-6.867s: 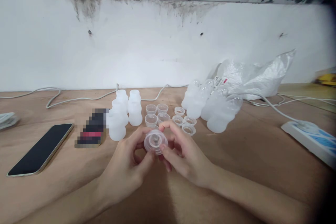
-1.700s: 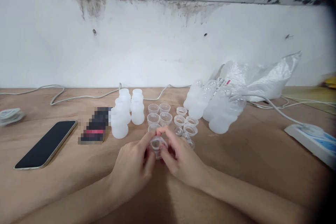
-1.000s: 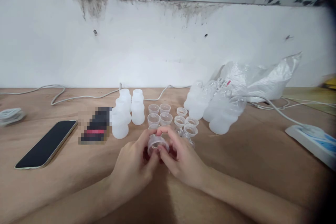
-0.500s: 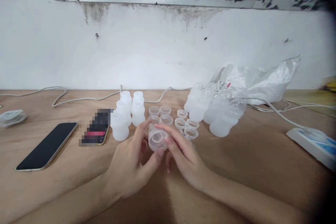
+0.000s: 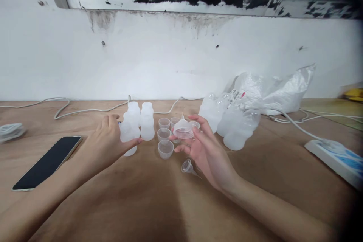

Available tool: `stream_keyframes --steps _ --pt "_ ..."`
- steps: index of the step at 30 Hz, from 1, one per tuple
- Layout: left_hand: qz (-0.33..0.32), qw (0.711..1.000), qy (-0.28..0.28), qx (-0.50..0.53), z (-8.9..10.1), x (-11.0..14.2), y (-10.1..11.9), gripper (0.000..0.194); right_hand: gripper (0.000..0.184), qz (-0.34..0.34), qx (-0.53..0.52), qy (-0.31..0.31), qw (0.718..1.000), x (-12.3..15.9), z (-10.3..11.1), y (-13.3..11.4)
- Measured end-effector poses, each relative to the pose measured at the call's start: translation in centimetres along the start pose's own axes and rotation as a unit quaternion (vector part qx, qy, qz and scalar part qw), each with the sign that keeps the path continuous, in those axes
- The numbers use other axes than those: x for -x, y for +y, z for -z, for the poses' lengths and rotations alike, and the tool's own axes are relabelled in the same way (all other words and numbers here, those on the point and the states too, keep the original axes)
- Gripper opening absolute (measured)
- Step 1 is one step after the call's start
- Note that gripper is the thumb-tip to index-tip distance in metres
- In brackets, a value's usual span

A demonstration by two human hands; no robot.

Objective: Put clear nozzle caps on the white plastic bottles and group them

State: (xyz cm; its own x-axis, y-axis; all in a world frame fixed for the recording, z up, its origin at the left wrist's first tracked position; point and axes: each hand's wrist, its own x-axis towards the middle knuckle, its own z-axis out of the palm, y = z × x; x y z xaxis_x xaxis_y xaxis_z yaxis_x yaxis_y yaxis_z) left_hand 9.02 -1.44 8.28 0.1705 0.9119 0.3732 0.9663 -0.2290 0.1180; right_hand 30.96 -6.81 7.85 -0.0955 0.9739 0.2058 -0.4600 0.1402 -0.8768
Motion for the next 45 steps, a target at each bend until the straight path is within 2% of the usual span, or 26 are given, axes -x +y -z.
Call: stream_keyframes --steps 5,11,13,15,20,26,30,34,37,42,45 --pt "-0.014 0.993 -0.067 -0.095 -0.1 0.5 -0.1 0.056 0.03 0.003 0.013 0.032 0.999 0.2 -0.1 0.3" --pt "-0.04 0.992 -0.069 -0.101 1.6 1.4 1.1 0.035 0.039 0.006 0.084 0.034 0.996 0.2 0.1 0.5" --pt "-0.054 0.995 -0.059 -0.061 2.3 1.9 2.1 0.029 0.039 0.004 0.109 0.023 0.994 0.3 0.3 0.6" --pt "-0.05 0.996 -0.075 0.011 2.7 2.3 3.2 0.029 0.038 -0.001 0.116 -0.004 0.993 0.3 0.5 0.7" --pt "-0.064 0.97 -0.132 0.196 2.6 2.7 4.8 0.026 0.028 -0.009 0.107 -0.062 0.992 0.6 0.7 0.9" --pt "-0.095 0.937 -0.104 0.32 2.1 2.9 4.9 0.029 0.021 0.013 0.101 -0.058 0.993 0.5 0.6 1.2" --pt "-0.118 0.919 -0.13 0.353 2.1 3.0 5.3 0.029 0.022 0.017 0.106 -0.041 0.993 0.6 0.5 1.1" --pt "-0.149 0.889 -0.165 0.401 2.2 3.1 5.5 0.027 0.021 0.018 0.115 -0.042 0.992 0.7 0.4 1.0" --pt "-0.153 0.879 -0.192 0.408 2.1 3.1 5.4 0.028 0.022 0.011 0.124 -0.042 0.991 0.8 0.3 1.0" --pt "-0.137 0.903 -0.204 0.353 1.4 3.2 5.0 0.034 0.021 0.014 0.116 -0.056 0.992 0.9 0.3 1.3" --pt "-0.152 0.91 -0.205 0.328 1.2 3.3 4.8 0.031 0.023 0.02 0.113 -0.069 0.991 0.9 0.3 1.4"
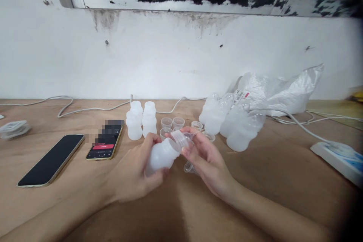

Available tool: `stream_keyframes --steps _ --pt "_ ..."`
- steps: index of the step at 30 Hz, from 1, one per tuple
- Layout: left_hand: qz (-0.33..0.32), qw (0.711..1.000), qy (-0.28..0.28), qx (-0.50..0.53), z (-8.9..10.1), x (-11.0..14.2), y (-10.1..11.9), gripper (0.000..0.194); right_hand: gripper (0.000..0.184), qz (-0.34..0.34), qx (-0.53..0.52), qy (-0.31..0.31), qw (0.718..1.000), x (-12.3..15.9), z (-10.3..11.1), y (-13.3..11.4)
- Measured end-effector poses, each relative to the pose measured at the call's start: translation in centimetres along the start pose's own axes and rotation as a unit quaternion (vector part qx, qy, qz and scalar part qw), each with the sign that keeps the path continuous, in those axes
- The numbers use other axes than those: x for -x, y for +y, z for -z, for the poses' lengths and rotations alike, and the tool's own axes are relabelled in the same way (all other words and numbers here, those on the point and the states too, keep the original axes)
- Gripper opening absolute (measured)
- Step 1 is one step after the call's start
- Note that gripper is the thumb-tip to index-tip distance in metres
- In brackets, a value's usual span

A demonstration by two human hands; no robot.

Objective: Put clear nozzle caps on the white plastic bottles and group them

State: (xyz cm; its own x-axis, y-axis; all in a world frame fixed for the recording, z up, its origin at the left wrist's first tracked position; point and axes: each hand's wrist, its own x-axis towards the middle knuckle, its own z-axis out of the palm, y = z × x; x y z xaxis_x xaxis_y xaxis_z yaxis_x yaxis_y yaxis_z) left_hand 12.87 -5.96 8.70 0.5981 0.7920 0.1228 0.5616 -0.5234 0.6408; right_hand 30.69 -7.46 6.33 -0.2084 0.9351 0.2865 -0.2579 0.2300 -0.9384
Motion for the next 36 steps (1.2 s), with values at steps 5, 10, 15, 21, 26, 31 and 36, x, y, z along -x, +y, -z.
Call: stream_keyframes --steps 5,10,15,21,26,31,36 --pt "-0.012 1.0 0.003 -0.009 0.2 0.1 0.2 0.029 0.026 0.0 0.035 0.0 0.999 0.0 -0.1 -0.1" --pt "-0.027 0.999 0.009 -0.014 0.4 -0.1 0.3 0.029 0.028 -0.012 0.071 0.004 0.997 0.0 -0.2 -0.2" --pt "-0.036 0.999 0.027 -0.01 0.2 -0.1 0.2 0.029 0.029 0.006 0.086 -0.007 0.996 0.1 -0.1 -0.3" --pt "-0.047 0.998 0.036 0.033 0.3 -0.1 -0.1 0.028 0.032 0.008 0.11 -0.027 0.994 0.1 0.1 -0.7" --pt "-0.033 0.998 0.009 0.054 0.4 -0.1 -0.4 0.03 0.03 0.023 0.119 -0.04 0.992 0.0 0.4 -0.7" --pt "-0.043 0.998 0.01 0.055 0.6 -0.2 -0.5 0.029 0.03 0.027 0.106 -0.027 0.994 -0.3 0.6 -0.5" --pt "-0.045 0.998 -0.036 0.025 1.2 -0.3 -0.3 0.031 0.029 0.034 0.108 -0.024 0.993 -0.6 0.9 -0.2"
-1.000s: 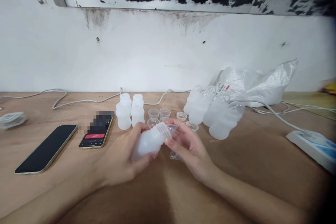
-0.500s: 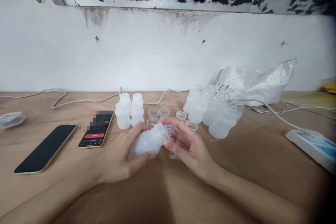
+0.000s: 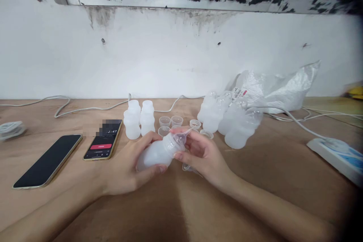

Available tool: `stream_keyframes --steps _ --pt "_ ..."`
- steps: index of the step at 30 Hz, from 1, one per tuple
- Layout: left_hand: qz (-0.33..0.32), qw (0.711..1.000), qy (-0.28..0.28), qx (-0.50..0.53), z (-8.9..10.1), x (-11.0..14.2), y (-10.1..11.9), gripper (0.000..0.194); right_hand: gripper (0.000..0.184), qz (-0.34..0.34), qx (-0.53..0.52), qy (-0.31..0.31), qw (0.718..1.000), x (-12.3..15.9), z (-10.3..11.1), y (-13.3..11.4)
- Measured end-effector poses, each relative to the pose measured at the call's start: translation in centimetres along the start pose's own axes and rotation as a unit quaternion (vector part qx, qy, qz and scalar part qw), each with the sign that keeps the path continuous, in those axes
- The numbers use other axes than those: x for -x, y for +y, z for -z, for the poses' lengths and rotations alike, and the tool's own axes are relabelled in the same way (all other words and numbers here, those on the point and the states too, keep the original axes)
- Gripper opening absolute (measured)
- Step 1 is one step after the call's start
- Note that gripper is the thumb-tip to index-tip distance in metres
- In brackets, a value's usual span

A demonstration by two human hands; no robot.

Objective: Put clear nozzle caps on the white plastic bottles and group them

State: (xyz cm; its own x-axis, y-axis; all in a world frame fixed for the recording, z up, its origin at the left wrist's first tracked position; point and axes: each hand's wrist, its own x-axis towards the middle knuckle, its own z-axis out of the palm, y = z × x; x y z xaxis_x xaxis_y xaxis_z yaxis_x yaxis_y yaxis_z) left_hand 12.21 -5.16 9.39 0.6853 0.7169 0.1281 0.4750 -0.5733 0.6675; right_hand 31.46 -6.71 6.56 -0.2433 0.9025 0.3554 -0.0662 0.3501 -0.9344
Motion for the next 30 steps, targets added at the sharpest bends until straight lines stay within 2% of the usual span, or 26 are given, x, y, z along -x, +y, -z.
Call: stream_keyframes --steps 7,10,14,17,20,24,30 --pt "0.003 0.998 0.05 0.044 -0.7 0.0 0.3 0.026 0.031 -0.025 -0.041 0.019 0.999 -0.1 -0.3 0.0" --pt "0.013 0.991 0.015 0.133 -0.8 -0.1 0.1 0.024 0.03 -0.038 -0.067 0.02 0.997 -0.1 -0.3 -0.1" --pt "0.042 0.959 -0.03 0.278 -0.9 -0.3 -0.4 0.025 0.03 -0.056 -0.093 0.016 0.994 -0.1 -0.1 -0.1" --pt "0.053 0.941 -0.042 0.332 -1.0 -0.3 -0.7 0.026 0.029 -0.06 -0.108 0.006 0.992 -0.1 0.0 0.1" --pt "0.046 0.956 -0.026 0.289 -1.0 -0.2 -0.4 0.026 0.03 -0.064 -0.108 0.006 0.992 -0.1 0.0 0.3" --pt "0.033 0.99 0.011 0.135 -0.8 -0.1 0.3 0.024 0.031 -0.071 -0.096 0.021 0.993 -0.1 -0.1 0.5" --pt "0.047 0.997 0.062 -0.018 -1.8 0.4 0.5 0.028 0.026 -0.072 -0.055 0.042 0.995 0.0 -0.4 0.6"
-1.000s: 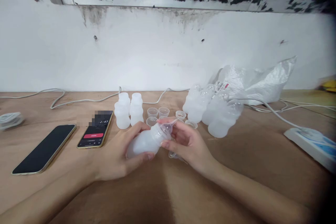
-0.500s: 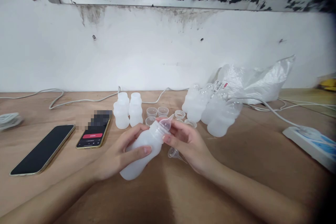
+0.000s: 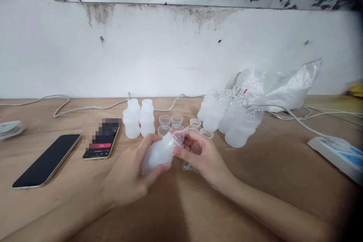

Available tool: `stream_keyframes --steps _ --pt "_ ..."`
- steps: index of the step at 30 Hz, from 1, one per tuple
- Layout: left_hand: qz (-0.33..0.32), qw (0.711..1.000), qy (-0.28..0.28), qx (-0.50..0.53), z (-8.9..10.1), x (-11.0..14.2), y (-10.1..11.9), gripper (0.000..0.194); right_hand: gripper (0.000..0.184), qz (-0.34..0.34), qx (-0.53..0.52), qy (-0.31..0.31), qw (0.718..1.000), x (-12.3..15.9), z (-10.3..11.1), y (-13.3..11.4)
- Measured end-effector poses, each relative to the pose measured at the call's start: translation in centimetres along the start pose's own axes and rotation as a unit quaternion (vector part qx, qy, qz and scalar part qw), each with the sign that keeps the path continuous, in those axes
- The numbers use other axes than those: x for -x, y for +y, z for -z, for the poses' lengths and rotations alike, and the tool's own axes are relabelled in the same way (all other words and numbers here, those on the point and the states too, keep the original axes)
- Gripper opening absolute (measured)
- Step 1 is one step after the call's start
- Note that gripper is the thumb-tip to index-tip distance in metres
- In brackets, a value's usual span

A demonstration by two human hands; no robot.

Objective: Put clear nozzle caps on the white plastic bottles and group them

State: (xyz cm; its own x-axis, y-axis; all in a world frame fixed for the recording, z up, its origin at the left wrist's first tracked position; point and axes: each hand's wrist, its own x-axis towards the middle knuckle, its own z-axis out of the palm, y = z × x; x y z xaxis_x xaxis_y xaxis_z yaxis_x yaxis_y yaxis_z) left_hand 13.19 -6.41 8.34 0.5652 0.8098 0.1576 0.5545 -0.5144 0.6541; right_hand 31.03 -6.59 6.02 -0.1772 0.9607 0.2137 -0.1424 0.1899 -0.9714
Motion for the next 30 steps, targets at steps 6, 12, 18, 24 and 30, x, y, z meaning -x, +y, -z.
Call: stream_keyframes --steps 6,12,18,24,30 --pt "0.003 1.0 0.0 0.015 0.0 -0.1 -0.1 0.029 0.026 -0.012 -0.018 0.007 1.0 -0.3 0.2 -0.1" --pt "0.016 0.989 -0.042 0.137 0.9 -0.6 0.1 0.024 0.029 -0.018 -0.043 0.006 0.999 -0.4 0.6 -0.3" --pt "0.009 0.996 -0.027 0.089 1.1 -0.5 0.5 0.027 0.029 -0.014 -0.028 -0.003 1.0 -0.6 0.5 -0.3" --pt "-0.009 0.998 -0.007 0.065 1.3 -0.5 0.5 0.03 0.031 0.002 -0.011 -0.007 1.0 -0.6 0.7 -0.7" --pt "0.055 0.962 -0.08 0.254 1.7 -1.0 -0.1 0.029 0.032 0.023 -0.005 -0.039 0.999 -0.6 1.1 -1.2"
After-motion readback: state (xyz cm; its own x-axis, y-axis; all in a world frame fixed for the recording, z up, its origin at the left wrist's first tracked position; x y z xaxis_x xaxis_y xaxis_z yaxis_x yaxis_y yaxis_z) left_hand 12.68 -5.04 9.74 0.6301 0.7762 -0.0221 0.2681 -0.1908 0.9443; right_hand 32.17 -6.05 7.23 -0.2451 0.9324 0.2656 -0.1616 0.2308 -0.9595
